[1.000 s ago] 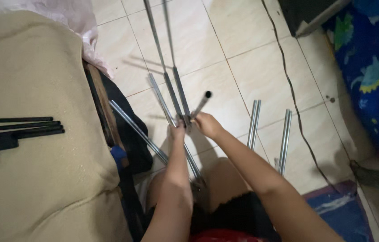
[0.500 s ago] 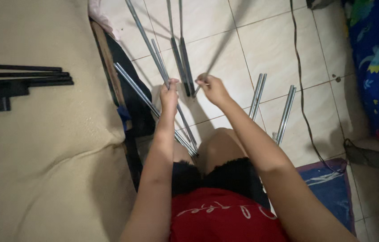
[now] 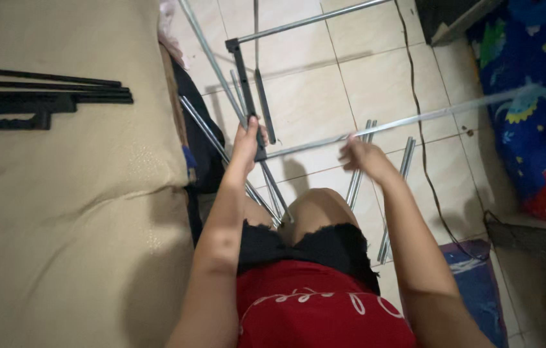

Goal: The person sits on a tiled floor and assembles a metal frame by inserting silver rods into black plastic connectors. They repeatedly pick up rods and connectors, align them, and push them together to form a rectangular frame structure.

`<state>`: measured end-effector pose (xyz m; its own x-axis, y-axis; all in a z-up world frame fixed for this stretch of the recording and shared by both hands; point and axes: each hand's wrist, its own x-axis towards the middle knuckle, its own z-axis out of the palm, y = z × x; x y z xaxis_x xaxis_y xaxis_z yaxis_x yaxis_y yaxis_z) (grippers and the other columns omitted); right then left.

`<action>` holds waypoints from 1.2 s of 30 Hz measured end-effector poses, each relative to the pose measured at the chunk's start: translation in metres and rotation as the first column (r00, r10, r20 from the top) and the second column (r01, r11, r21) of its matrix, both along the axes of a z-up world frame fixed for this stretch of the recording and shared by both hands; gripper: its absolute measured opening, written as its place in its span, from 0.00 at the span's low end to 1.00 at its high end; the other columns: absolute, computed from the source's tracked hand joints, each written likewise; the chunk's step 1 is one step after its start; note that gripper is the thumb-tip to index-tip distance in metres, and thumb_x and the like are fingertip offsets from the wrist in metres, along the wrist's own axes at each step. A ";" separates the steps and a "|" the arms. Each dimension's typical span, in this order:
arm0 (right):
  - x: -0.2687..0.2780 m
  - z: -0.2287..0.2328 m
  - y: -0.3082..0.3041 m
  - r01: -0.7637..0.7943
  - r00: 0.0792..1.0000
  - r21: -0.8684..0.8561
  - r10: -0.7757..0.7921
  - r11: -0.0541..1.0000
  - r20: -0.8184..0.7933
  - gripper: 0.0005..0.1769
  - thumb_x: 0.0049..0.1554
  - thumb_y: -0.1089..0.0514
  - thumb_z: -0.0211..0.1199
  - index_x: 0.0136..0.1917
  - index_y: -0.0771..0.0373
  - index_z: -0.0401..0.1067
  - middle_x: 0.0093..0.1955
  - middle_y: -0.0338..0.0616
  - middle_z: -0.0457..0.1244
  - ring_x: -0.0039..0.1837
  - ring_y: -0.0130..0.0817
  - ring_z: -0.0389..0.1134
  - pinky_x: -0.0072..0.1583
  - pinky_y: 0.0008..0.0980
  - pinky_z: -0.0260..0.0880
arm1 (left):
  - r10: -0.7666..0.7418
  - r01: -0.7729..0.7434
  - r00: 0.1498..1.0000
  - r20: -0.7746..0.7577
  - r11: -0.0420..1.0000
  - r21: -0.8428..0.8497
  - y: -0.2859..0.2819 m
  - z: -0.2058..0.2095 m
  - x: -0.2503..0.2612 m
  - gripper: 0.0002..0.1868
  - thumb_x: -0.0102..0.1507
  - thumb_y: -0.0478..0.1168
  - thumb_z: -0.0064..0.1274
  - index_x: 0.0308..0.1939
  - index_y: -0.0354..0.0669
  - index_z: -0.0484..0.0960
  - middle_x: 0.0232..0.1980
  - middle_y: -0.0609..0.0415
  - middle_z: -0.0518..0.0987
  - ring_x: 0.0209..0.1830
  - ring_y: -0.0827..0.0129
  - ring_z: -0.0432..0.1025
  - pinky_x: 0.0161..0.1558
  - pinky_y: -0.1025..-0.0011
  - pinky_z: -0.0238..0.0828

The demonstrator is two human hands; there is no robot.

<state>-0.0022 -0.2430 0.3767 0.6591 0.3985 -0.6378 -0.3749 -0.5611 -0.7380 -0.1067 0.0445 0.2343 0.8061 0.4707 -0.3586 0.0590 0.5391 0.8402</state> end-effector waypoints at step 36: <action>-0.106 0.056 0.081 -0.489 -0.097 -0.518 0.547 0.702 0.832 0.11 0.54 0.49 0.60 0.41 0.58 0.75 0.39 0.47 0.68 0.45 0.50 0.71 0.46 0.50 0.71 | 0.071 -0.067 0.950 0.303 0.997 -0.024 -0.048 0.062 -0.050 0.27 0.72 0.58 0.42 0.60 0.37 0.71 0.34 0.57 0.73 0.30 0.74 0.67 0.34 0.75 0.67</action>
